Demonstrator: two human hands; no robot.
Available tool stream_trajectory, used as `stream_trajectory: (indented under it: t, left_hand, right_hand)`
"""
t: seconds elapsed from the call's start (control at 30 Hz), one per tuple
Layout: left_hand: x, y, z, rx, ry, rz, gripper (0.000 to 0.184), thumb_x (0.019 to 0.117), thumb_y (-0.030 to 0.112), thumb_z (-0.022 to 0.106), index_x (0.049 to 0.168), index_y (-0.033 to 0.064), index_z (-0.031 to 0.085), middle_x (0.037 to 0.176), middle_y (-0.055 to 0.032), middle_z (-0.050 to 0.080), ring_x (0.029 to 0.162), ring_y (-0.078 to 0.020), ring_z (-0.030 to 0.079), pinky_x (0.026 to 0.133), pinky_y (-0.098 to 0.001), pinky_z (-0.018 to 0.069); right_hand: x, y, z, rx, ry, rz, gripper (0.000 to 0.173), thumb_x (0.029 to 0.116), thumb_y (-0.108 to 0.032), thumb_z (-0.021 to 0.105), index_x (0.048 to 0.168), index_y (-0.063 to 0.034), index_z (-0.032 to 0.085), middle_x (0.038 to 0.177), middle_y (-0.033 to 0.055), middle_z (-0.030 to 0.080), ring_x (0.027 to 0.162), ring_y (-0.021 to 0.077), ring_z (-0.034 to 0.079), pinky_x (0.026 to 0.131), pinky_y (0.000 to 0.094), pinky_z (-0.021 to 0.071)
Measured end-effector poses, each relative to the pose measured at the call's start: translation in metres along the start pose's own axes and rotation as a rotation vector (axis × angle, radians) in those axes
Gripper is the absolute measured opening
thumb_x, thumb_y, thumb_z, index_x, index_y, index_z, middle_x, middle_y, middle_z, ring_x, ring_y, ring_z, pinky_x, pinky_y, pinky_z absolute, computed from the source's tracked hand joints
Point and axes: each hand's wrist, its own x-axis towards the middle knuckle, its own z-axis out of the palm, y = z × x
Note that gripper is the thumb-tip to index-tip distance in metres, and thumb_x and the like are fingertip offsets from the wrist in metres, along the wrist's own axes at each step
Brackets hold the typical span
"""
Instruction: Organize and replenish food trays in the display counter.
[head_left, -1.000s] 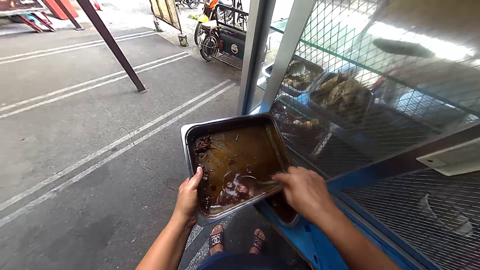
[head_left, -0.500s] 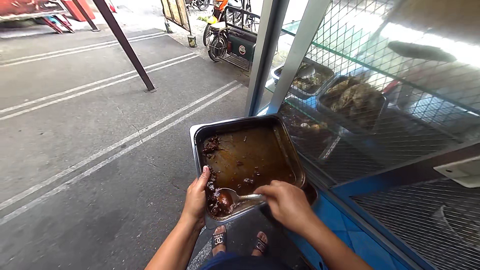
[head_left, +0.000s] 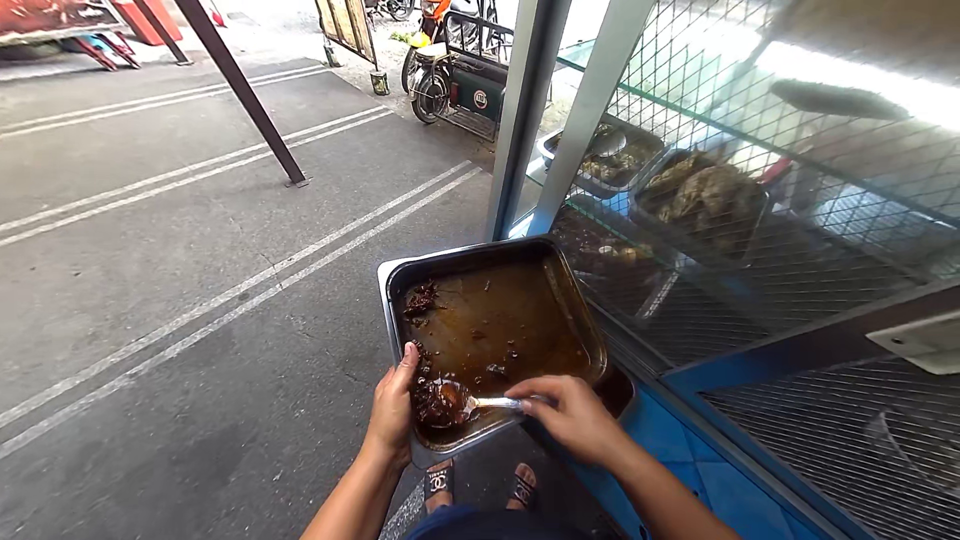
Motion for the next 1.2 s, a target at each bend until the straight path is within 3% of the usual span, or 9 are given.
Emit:
stream_trajectory:
  t: [0.3, 0.37, 0.5, 0.63, 0.7, 0.8, 0.87, 1.0, 1.2]
  left_hand:
    - [0.000, 0.002, -0.008, -0.099, -0.045, -0.022, 0.056, 0.1118, 0.043, 0.028, 0.120, 0.0024, 0.066, 0.100, -0.0185, 0.074, 0.090, -0.0263, 0.074, 0.078, -0.0450, 0.0634]
    - [0.000, 0.004, -0.012, -0.141, -0.055, -0.022, 0.055, 0.1118, 0.042, 0.027, 0.119, 0.0037, 0.066, 0.099, -0.0178, 0.074, 0.088, -0.0251, 0.075, 0.077, -0.0436, 0.0638]
    - [0.001, 0.011, -0.027, -0.163, -0.034, -0.002, 0.053, 0.1121, 0.041, 0.026, 0.118, 0.0064, 0.066, 0.096, -0.0138, 0.075, 0.086, -0.0210, 0.075, 0.074, -0.0405, 0.0645]
    - [0.000, 0.019, -0.043, -0.139, 0.020, 0.056, 0.051, 0.1121, 0.040, 0.025, 0.117, 0.0088, 0.065, 0.094, -0.0097, 0.075, 0.084, -0.0170, 0.075, 0.072, -0.0378, 0.0648]
    - [-0.002, 0.024, -0.048, -0.121, 0.053, 0.071, 0.049, 0.1122, 0.039, 0.026, 0.118, 0.0095, 0.064, 0.095, -0.0083, 0.075, 0.085, -0.0157, 0.075, 0.073, -0.0365, 0.0647]
    - [-0.003, 0.027, -0.056, -0.107, 0.084, 0.085, 0.047, 0.1123, 0.039, 0.026, 0.119, 0.0100, 0.063, 0.095, -0.0073, 0.075, 0.085, -0.0147, 0.075, 0.073, -0.0358, 0.0646]
    - [-0.003, 0.029, -0.058, -0.111, 0.094, 0.091, 0.047, 0.1124, 0.038, 0.026, 0.119, 0.0104, 0.063, 0.094, -0.0069, 0.075, 0.084, -0.0143, 0.075, 0.072, -0.0354, 0.0646]
    - [-0.002, 0.032, -0.061, -0.148, 0.085, 0.114, 0.047, 0.1123, 0.039, 0.026, 0.118, 0.0110, 0.064, 0.094, -0.0066, 0.075, 0.084, -0.0135, 0.075, 0.071, -0.0345, 0.0646]
    - [-0.001, 0.038, -0.066, -0.164, 0.072, 0.148, 0.049, 0.1125, 0.039, 0.024, 0.116, 0.0106, 0.064, 0.093, -0.0067, 0.075, 0.083, -0.0137, 0.075, 0.070, -0.0345, 0.0649]
  right_hand:
    - [-0.010, 0.012, -0.024, 0.166, 0.264, -0.124, 0.022, 0.1006, -0.023, 0.063, 0.115, -0.0223, 0.080, 0.113, -0.0069, 0.076, 0.105, 0.0054, 0.070, 0.094, 0.0284, 0.0584]
    - [-0.020, 0.017, -0.039, 0.148, 0.336, -0.126, 0.022, 0.0999, -0.023, 0.064, 0.115, -0.0211, 0.080, 0.112, -0.0057, 0.077, 0.098, 0.0077, 0.071, 0.087, 0.0287, 0.0598]
    - [-0.053, 0.032, -0.074, 0.075, 0.451, -0.105, 0.023, 0.0987, -0.022, 0.063, 0.114, -0.0195, 0.080, 0.111, -0.0046, 0.077, 0.096, 0.0099, 0.073, 0.083, 0.0296, 0.0615]
    - [-0.091, 0.061, -0.097, -0.051, 0.517, 0.037, 0.024, 0.0970, -0.027, 0.062, 0.112, -0.0221, 0.080, 0.108, -0.0057, 0.077, 0.088, 0.0076, 0.071, 0.077, 0.0290, 0.0598]
    - [-0.105, 0.076, -0.096, -0.187, 0.531, 0.145, 0.024, 0.0961, -0.030, 0.061, 0.112, -0.0271, 0.080, 0.106, -0.0072, 0.077, 0.090, 0.0075, 0.071, 0.079, 0.0358, 0.0593]
    - [-0.112, 0.083, -0.083, -0.331, 0.522, 0.256, 0.023, 0.0964, -0.025, 0.062, 0.111, -0.0276, 0.080, 0.103, -0.0012, 0.077, 0.092, 0.0180, 0.072, 0.082, 0.0533, 0.0565]
    - [-0.107, 0.076, -0.070, -0.394, 0.524, 0.292, 0.024, 0.0975, -0.022, 0.062, 0.113, -0.0262, 0.080, 0.102, 0.0035, 0.076, 0.094, 0.0244, 0.072, 0.082, 0.0591, 0.0549]
    - [-0.091, 0.059, -0.048, -0.639, 0.606, 0.192, 0.024, 0.0961, -0.017, 0.064, 0.110, -0.0255, 0.081, 0.088, 0.0082, 0.074, 0.084, 0.0308, 0.072, 0.073, 0.0585, 0.0564]
    - [-0.086, 0.053, -0.051, -0.994, 0.783, -0.078, 0.035, 0.0894, -0.012, 0.055, 0.107, -0.0245, 0.082, 0.078, 0.0067, 0.068, 0.072, 0.0305, 0.066, 0.062, 0.0475, 0.0517]
